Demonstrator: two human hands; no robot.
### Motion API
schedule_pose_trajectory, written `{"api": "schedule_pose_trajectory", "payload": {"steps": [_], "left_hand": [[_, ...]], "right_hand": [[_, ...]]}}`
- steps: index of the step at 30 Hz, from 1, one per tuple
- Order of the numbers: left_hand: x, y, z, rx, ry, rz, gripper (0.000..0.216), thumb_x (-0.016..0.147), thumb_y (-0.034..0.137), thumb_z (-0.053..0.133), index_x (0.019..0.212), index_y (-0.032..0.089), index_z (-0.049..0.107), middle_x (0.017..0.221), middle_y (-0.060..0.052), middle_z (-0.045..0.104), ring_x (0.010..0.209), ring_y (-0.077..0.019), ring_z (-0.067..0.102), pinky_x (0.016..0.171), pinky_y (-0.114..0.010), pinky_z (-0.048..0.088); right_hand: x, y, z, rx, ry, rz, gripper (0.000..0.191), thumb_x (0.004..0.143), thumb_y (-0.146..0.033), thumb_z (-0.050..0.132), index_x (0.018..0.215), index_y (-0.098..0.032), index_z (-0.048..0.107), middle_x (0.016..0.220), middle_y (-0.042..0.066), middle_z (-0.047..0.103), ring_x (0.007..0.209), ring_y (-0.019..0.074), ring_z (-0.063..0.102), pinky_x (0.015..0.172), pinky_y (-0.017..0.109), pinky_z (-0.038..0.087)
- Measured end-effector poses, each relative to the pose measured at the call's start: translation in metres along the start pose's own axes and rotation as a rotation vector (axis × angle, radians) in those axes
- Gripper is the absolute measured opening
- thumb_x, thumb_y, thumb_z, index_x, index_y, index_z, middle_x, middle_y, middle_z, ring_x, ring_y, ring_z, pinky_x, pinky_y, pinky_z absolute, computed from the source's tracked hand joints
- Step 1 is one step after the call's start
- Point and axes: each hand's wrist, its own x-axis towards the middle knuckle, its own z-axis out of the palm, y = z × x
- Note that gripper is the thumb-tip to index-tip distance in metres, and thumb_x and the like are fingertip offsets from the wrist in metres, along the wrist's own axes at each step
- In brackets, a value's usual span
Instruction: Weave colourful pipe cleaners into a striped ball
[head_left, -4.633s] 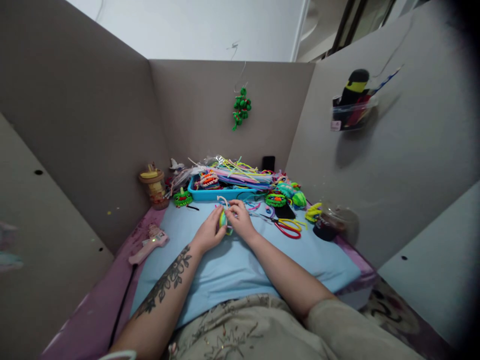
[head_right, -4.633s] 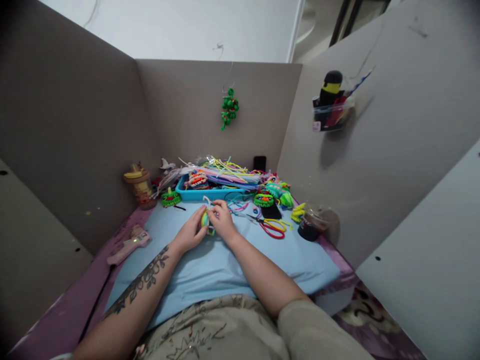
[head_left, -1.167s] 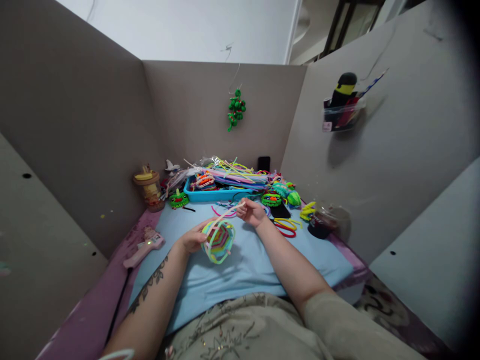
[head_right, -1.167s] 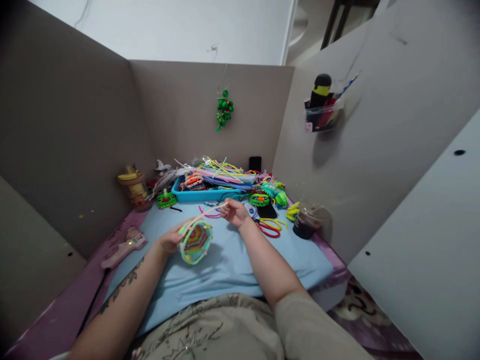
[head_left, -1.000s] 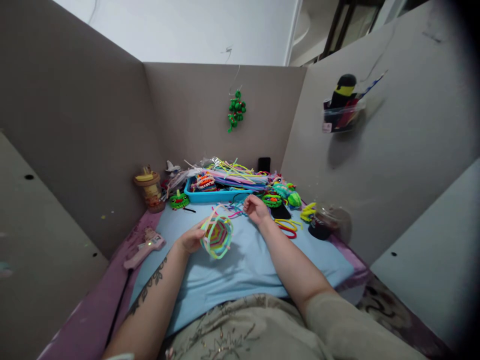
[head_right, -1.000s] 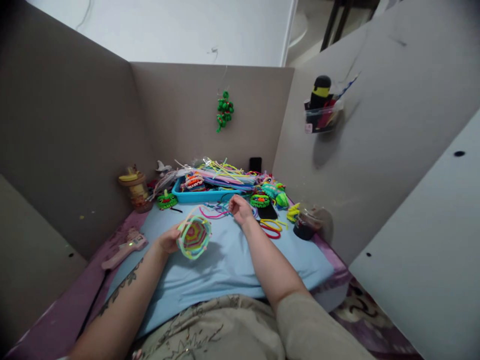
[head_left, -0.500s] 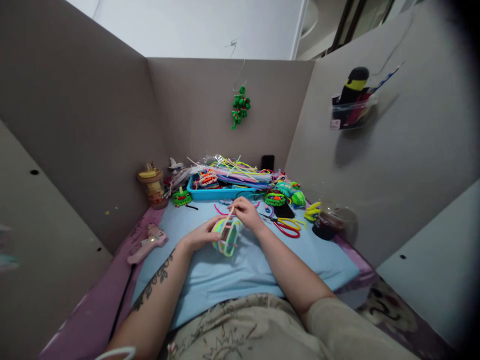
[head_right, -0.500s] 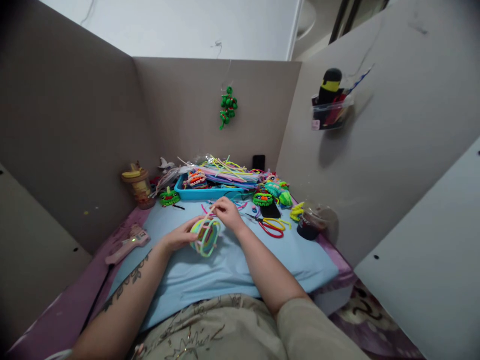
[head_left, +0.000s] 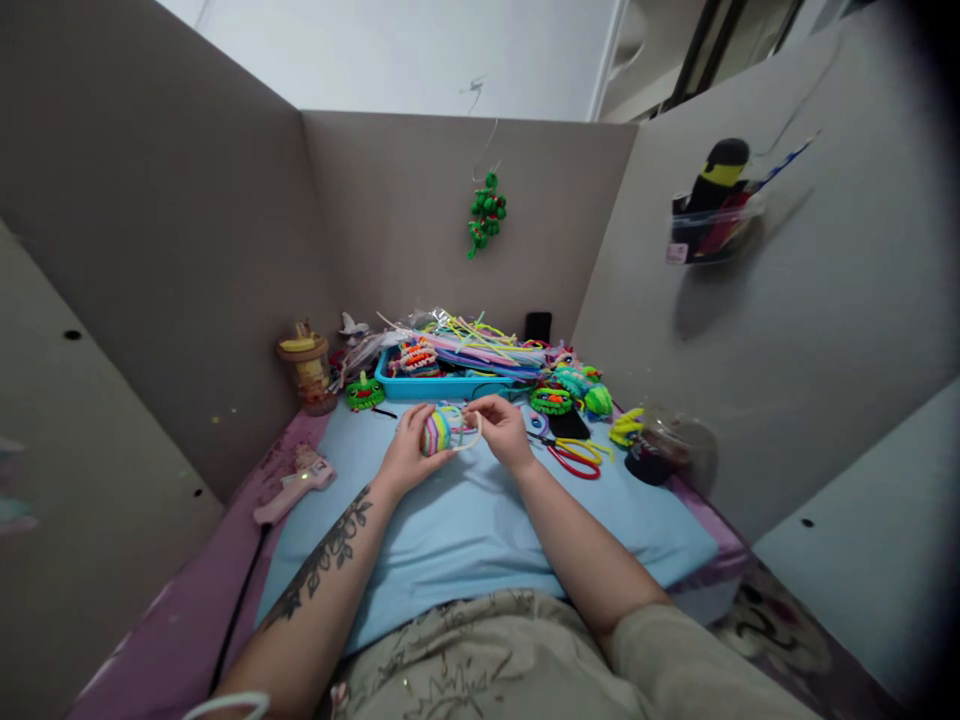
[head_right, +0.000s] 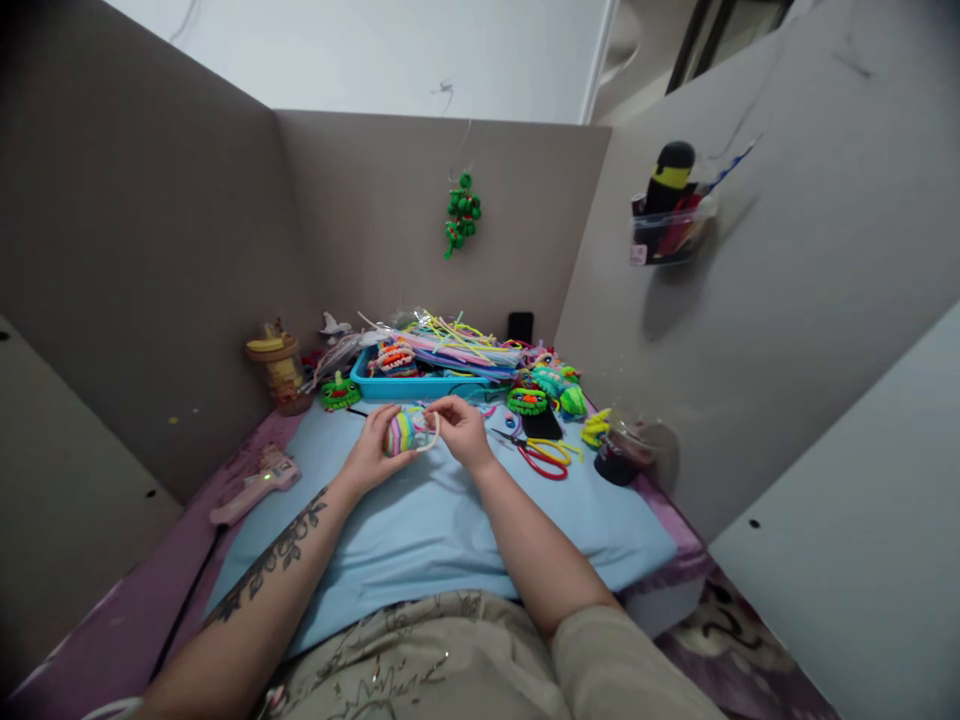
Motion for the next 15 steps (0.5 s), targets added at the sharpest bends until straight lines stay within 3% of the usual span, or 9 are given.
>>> {"api": "schedule_pose_trajectory", "payload": {"steps": [8,15], "left_hand": [[-0.002,0.003,-0.001,0.077,0.036,0.029,0.074,0.068,0.038,0.072,0.132,0.022,0.037,0.136,-0.014,0.034,0.128,-0.0312,0.035,0.106,-0.049,0.034],[-0.002,0.002,0.001,0.078,0.013,0.052,0.073,0.068,0.035,0.071,0.132,0.021,0.038,0.136,-0.014,0.032,0.129,-0.0307,0.035,0.106,-0.048,0.034]], "right_hand": [[0.002,0.017,0.002,-0.170,-0.084,0.066,0.020,0.071,-0.038,0.066,0.077,-0.020,0.060,0.065,-0.001,0.061,0.056,0.0135,0.056,0.052,0.025,0.045],[-0.002,0.017,0.004,-0.557,-0.267,-0.111,0.016,0.082,-0.025,0.052,0.093,-0.021,0.062,0.080,0.002,0.066,0.068,0.0143,0.059,0.065,0.026,0.044]]}}
